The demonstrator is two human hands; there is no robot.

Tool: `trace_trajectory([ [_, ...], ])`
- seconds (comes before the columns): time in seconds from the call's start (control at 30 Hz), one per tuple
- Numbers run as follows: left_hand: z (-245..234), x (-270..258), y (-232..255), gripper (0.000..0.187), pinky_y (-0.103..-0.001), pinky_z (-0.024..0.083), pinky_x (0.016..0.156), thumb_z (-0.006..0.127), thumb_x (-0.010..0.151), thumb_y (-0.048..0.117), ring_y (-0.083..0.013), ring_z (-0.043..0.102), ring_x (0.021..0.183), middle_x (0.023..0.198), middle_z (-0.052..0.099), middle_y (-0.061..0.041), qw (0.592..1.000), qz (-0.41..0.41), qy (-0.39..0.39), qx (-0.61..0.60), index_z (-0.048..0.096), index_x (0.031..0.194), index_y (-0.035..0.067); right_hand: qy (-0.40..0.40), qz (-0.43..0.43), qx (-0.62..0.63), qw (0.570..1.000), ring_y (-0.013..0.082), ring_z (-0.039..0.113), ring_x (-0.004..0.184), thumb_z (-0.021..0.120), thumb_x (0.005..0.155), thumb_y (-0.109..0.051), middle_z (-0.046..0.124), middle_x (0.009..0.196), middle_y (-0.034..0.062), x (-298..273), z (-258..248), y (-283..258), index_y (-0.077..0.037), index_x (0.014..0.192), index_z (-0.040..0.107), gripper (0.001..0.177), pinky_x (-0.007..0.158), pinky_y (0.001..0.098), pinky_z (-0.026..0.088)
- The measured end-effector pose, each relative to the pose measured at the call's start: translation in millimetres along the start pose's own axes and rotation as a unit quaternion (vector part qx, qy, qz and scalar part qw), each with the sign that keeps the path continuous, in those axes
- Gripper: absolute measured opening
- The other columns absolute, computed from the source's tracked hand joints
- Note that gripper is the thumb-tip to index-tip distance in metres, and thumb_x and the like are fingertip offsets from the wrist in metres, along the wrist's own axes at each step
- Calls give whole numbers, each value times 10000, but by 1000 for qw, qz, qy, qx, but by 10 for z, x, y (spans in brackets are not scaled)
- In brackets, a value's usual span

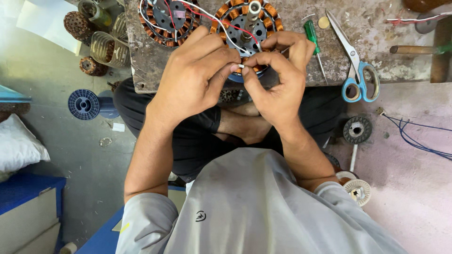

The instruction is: The person sits on the floor and uses a soldering iron and pliers to solder wires on a motor stator. They then use their hands to twist and arrange the wires on the stator.

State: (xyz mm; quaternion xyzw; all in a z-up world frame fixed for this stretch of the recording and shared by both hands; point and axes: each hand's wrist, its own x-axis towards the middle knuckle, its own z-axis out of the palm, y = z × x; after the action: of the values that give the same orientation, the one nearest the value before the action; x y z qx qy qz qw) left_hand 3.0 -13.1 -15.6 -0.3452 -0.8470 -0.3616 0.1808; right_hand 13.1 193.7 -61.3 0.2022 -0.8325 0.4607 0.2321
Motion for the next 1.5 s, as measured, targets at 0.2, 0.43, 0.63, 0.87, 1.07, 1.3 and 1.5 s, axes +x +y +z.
trace_trajectory([
  [0.2, -34, 40, 78, 132, -383, 490, 846, 772, 924, 38, -283, 545, 996, 1050, 581, -63, 999, 24, 3, 41, 728, 1048, 40, -32, -1, 34, 999, 228, 479, 1174, 872, 868, -34, 554, 1193, 86, 5, -104, 68, -68, 1013, 742, 197, 989, 323, 432],
  [0.43, 50, 117, 98, 164, -396, 463, 905, 708, 847, 88, -272, 527, 1058, 1068, 537, -74, 991, 72, -5, 114, 724, 1000, 31, 62, 10, 129, 990, 164, 504, 1110, 825, 976, -11, 489, 1211, 90, 11, -234, 161, -7, 1054, 658, 184, 970, 269, 423],
  [0.63, 33, 132, 116, 174, -398, 457, 913, 693, 817, 93, -285, 527, 1081, 1094, 547, -102, 989, 80, -8, 121, 721, 972, 20, 15, -25, 123, 992, 177, 512, 1074, 823, 981, -28, 499, 1212, 93, 250, -309, 12, -19, 1094, 664, 195, 965, 279, 440],
  [0.87, 72, 136, 182, 180, -394, 488, 922, 748, 851, -20, -295, 565, 1112, 1116, 536, -86, 989, 106, 104, 21, 687, 1016, 21, -147, -126, 127, 973, 202, 604, 1183, 667, 1011, -22, 628, 1268, 131, 1079, -444, -209, 20, 1292, 607, 291, 1077, 315, 471],
  [1.07, 216, 124, 257, 292, -266, 494, 818, 755, 912, -122, -143, 574, 912, 1092, 517, -73, 954, 0, 242, -175, 550, 1023, 54, -312, -181, 215, 908, 188, 677, 1148, 639, 1035, 57, 706, 1210, 127, 1478, -474, -240, 12, 1238, 662, 209, 1048, 306, 533],
  [1.3, 286, 177, 265, 363, -234, 496, 840, 728, 1003, -100, -96, 518, 931, 1170, 463, -57, 899, -6, 255, -356, 458, 1171, 75, -291, -251, 89, 919, 228, 674, 935, 786, 896, 33, 690, 1011, 139, 1372, -782, -524, 10, 1067, 717, 186, 834, 309, 519],
  [1.5, 269, 253, 398, 380, -240, 521, 929, 775, 997, -42, -117, 609, 1023, 1214, 608, -75, 922, -3, 268, -279, 531, 1279, 33, -187, -265, 28, 946, 221, 691, 896, 809, 894, 83, 685, 1012, 143, 1106, -875, -649, 16, 1052, 698, 204, 779, 280, 533],
])
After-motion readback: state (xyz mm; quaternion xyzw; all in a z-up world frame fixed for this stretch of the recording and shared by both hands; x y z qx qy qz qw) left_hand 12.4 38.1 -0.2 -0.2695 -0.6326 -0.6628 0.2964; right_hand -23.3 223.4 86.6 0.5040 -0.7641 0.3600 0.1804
